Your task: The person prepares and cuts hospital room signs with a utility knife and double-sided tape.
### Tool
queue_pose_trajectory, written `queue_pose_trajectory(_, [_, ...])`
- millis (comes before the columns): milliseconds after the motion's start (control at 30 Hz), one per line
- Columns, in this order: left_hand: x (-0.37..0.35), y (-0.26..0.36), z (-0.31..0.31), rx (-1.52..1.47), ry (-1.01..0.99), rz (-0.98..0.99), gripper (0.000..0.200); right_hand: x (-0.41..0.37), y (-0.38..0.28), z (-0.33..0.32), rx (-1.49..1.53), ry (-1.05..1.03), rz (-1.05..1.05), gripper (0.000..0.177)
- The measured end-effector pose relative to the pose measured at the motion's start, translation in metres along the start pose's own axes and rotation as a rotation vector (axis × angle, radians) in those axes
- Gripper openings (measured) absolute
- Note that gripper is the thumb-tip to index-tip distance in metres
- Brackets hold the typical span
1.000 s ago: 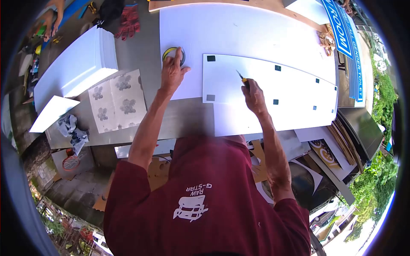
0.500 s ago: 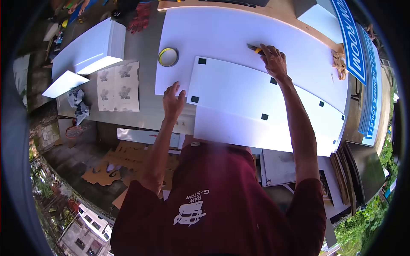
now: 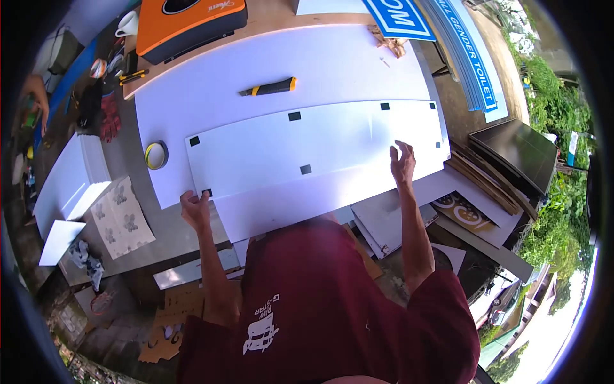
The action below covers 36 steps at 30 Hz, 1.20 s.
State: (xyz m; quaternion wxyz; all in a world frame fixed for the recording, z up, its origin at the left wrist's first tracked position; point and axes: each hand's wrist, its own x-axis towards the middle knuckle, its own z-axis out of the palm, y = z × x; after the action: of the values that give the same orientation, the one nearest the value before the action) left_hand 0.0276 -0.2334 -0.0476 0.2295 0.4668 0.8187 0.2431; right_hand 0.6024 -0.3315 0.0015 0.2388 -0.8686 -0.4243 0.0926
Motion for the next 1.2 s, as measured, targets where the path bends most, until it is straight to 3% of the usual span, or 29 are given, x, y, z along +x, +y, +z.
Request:
queue_pose_trajectory(133, [0.014,-0.016,0.0,-0.103,-0.069,-0.056,0.058,-0.048,0.042,-0.03,-0.102,-0.033,0.08,0.034])
queue_pose_trajectory(267, [0.042,-0.049,-0.005,-0.44,-0.495,-0.294,0.049,-0.079,0.022,-0.031,-0.123,-0.1,-0.057,0.055])
queue_pose_trajectory(400, [0.022,-0.016,-0.031,-0.602,-0.466,-0.435,0.039,-0.087,-0.011,-0.019,-0.223,-0.206,-0.297,0.075])
queue_pose_trajectory(600, [0.005,0.002,-0.058,-0.672,-0.396,-0.212,0.033,-0.077,-0.049,-0.009,-0.347,-0.401,-0.57,0.088])
queue_pose_trajectory(667, [0.003,0.013,-0.075,-0.744,-0.414,-0.176,0.023,-0.072,-0.046,-0.003,-0.394,-0.382,-0.658,0.084])
queue_pose_trajectory(867, [-0.015,0.075,-0.14,-0.818,-0.444,-0.127,0.016,-0.054,-0.025,0.006,-0.283,-0.023,-0.88,0.064])
queue_pose_trajectory(1067, [-0.028,0.111,-0.174,-0.956,-0.302,-0.09,0.02,-0.018,-0.051,-0.05,-0.099,0.202,-1.041,0.042])
queue_pose_trajectory(1200, [-0.048,0.141,-0.179,-1.183,-0.404,0.01,0.028,0.025,-0.074,-0.108,-0.006,0.245,-1.021,0.03])
